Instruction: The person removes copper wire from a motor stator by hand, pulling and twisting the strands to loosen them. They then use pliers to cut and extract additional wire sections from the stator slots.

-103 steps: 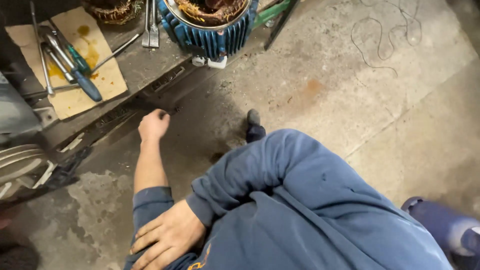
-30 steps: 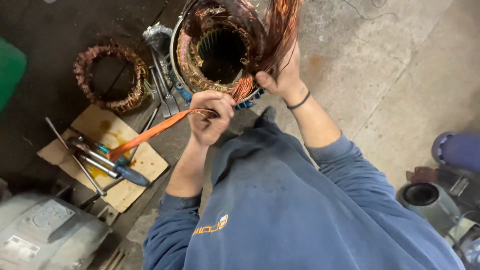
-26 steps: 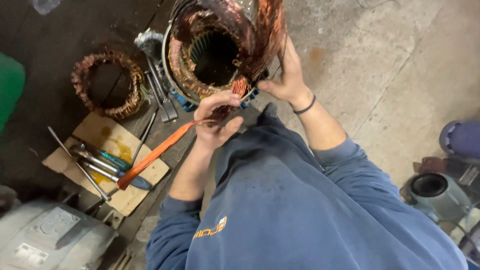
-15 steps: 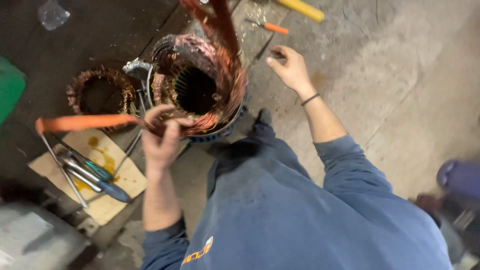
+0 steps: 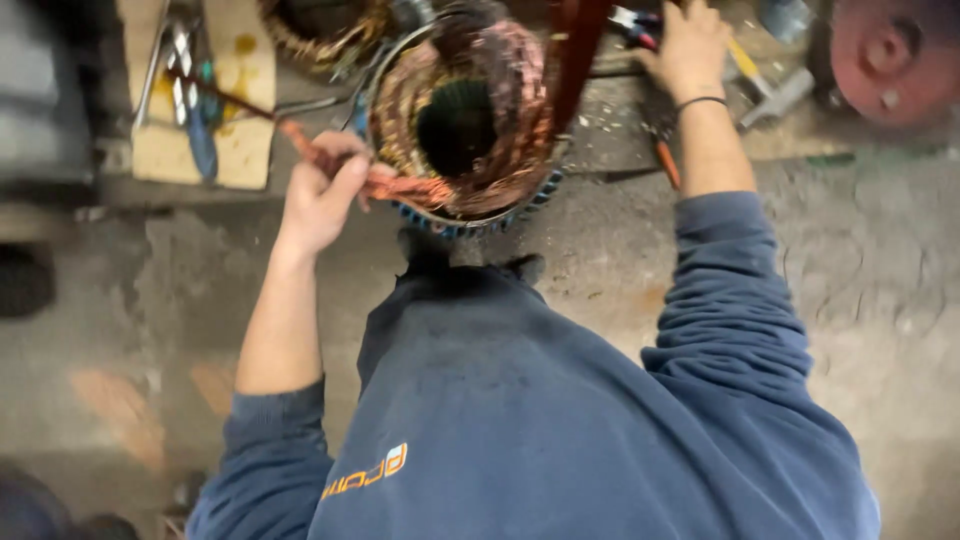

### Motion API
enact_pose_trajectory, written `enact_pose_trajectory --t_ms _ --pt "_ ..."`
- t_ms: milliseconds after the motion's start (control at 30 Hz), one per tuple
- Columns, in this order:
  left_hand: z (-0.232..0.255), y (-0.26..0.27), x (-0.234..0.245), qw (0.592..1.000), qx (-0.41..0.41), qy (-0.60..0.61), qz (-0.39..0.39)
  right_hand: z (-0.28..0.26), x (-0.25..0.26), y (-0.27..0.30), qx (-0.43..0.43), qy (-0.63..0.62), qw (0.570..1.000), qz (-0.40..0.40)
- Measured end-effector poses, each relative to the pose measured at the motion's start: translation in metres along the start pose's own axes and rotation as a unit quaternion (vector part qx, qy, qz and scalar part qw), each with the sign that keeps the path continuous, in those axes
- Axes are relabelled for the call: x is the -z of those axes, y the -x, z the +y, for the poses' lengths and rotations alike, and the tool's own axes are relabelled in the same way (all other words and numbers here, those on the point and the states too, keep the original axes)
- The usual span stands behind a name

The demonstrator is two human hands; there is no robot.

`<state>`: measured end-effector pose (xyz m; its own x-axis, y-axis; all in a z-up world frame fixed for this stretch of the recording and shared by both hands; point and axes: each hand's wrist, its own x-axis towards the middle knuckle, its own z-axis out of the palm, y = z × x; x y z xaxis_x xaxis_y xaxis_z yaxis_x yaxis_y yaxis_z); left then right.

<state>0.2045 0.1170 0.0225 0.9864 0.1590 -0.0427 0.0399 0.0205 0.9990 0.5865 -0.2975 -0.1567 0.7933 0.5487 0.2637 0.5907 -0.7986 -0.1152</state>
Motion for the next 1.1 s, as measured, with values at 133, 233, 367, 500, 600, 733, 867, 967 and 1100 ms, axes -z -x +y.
enact_pose_trajectory --t_ms 133,233,367,500,600,733,867,967,1100 --pt "0.012 -0.024 -0.002 0.996 0.005 -0.083 0.025 0.018 -0.001 -0.014 0.015 0.084 0.993 -0.078" --pt "0.021 -0.037 -0.004 0.993 -0.042 -0.107 -0.005 0.017 0.005 -0.017 -0.002 0.080 0.991 -0.107" --pt "0.031 -0.037 0.004 0.979 -0.058 -0.188 -0.053 -0.030 0.064 -0.007 -0.166 -0.150 0.973 -0.062" --pt "0.034 -0.034 0.010 0.984 -0.011 -0.140 -0.112 -0.033 0.072 0.058 -0.071 -0.711 0.688 0.127" --pt "0.034 -0.052 0.019 0.981 0.023 -0.059 -0.181 -0.116 0.121 0.127 -0.163 -0.846 0.476 0.177" --pt "0.028 -0.084 0.030 0.939 -0.039 0.014 -0.341 -0.183 0.102 0.239 -0.300 -0.786 0.436 0.318" --pt "0.015 -0.102 0.034 0.896 -0.063 0.045 -0.436 -0.276 0.077 0.325 -0.429 -0.710 0.483 0.279" --pt "0.009 -0.110 0.032 0.888 -0.103 0.043 -0.447 -0.379 0.153 0.273 -0.505 -0.578 0.615 0.180" --pt "-0.001 -0.107 0.035 0.879 -0.106 0.052 -0.462 -0.468 0.198 0.234 -0.527 -0.221 0.819 0.055"
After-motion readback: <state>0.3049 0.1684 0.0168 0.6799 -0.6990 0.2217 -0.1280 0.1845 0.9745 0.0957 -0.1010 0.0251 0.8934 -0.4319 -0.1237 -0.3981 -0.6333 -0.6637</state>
